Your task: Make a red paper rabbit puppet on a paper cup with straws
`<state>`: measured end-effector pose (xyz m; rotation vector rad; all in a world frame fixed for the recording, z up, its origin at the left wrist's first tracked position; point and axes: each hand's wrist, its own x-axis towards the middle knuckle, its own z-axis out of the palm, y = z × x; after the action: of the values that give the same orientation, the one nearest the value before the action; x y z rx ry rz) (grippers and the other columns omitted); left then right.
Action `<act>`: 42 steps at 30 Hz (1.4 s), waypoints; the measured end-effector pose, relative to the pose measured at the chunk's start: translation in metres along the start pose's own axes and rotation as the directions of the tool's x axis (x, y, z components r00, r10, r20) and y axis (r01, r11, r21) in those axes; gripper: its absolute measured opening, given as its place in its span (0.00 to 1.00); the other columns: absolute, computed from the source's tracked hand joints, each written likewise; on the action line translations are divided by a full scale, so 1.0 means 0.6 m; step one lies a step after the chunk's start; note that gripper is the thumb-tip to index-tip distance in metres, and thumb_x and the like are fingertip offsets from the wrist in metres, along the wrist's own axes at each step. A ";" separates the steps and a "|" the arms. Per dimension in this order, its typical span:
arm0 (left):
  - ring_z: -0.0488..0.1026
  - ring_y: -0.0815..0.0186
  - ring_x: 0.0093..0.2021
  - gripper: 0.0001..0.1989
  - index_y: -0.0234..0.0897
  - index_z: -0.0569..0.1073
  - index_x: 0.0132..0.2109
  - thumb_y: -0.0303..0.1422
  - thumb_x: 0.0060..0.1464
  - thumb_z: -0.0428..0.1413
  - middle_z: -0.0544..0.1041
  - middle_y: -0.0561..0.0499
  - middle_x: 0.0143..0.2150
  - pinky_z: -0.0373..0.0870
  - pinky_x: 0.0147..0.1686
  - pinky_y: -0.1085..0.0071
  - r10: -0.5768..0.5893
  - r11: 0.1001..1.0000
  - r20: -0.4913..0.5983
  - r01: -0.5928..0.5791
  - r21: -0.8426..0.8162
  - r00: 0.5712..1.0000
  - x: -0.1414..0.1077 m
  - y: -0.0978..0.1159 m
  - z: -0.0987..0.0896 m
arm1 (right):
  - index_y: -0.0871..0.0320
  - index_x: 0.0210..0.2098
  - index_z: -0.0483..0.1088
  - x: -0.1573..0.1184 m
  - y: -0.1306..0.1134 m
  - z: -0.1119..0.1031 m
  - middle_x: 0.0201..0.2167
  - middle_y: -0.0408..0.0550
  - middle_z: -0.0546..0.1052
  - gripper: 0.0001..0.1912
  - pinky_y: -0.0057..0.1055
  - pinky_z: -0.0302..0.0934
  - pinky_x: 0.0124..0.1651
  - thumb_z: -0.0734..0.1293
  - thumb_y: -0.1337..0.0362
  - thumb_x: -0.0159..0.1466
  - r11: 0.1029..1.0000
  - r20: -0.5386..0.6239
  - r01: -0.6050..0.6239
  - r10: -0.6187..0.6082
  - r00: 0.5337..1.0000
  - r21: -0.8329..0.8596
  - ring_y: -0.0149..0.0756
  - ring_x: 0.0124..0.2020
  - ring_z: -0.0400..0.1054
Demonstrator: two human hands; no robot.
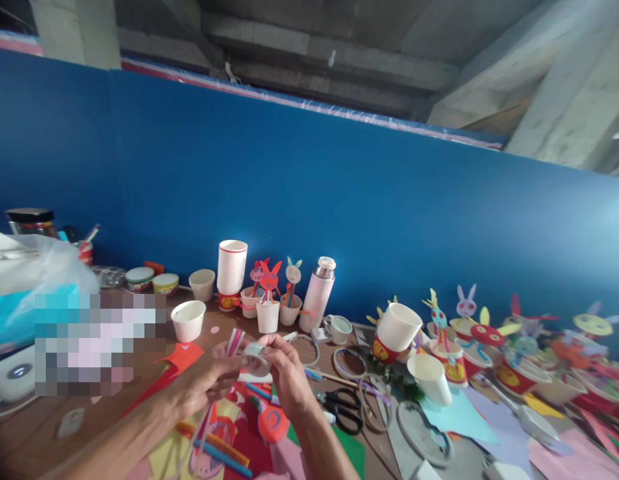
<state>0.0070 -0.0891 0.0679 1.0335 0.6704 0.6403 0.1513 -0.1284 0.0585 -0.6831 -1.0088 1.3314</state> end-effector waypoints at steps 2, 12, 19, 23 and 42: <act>0.40 0.81 0.13 0.12 0.34 0.69 0.31 0.36 0.40 0.61 0.51 0.64 0.14 0.35 0.12 0.79 -0.002 1.000 0.021 0.002 -0.003 1.000 0.001 0.000 0.000 | 0.59 0.28 0.66 -0.001 -0.002 0.001 0.21 0.41 0.67 0.03 0.25 0.51 0.28 0.62 0.67 0.54 1.000 0.002 0.012 -0.012 1.000 0.007 0.28 0.21 0.56; 0.39 0.81 0.14 0.11 0.33 0.69 0.32 0.34 0.42 0.60 0.51 0.64 0.15 0.34 0.13 0.79 0.009 0.999 0.075 -0.005 -0.051 0.997 0.004 -0.003 -0.011 | 0.59 0.31 0.64 0.001 0.004 -0.006 0.25 0.45 0.70 0.06 0.26 0.54 0.31 0.60 0.69 0.51 1.000 0.019 0.026 -0.026 0.999 0.005 0.31 0.26 0.60; 0.39 0.82 0.14 0.13 0.33 0.69 0.31 0.36 0.39 0.61 0.51 0.64 0.15 0.35 0.13 0.80 -0.003 0.999 0.082 0.007 -0.044 0.997 0.005 -0.002 -0.012 | 0.58 0.31 0.63 -0.004 -0.009 -0.007 0.25 0.44 0.70 0.10 0.26 0.53 0.31 0.58 0.72 0.50 1.000 0.054 0.011 -0.010 0.998 -0.023 0.32 0.27 0.61; 0.39 0.82 0.13 0.14 0.33 0.69 0.31 0.37 0.39 0.61 0.50 0.65 0.14 0.35 0.12 0.80 -0.019 0.999 0.090 0.023 -0.044 0.996 0.006 -0.004 -0.014 | 0.59 0.31 0.64 -0.007 -0.015 -0.007 0.24 0.43 0.69 0.11 0.26 0.53 0.31 0.57 0.73 0.49 0.999 0.067 0.020 -0.017 0.998 -0.048 0.32 0.28 0.62; 0.39 0.82 0.13 0.12 0.32 0.69 0.30 0.36 0.42 0.60 0.49 0.65 0.13 0.34 0.12 0.80 -0.012 0.997 0.135 0.021 -0.072 0.991 0.007 -0.002 -0.013 | 0.59 0.27 0.64 0.001 -0.012 -0.007 0.23 0.45 0.72 0.06 0.27 0.56 0.30 0.58 0.70 0.49 0.998 -0.016 -0.066 0.066 0.998 0.013 0.32 0.25 0.64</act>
<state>0.0038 -0.0822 0.0629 0.9925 0.5333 0.5714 0.1582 -0.1281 0.0631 -0.7222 -0.9712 1.3866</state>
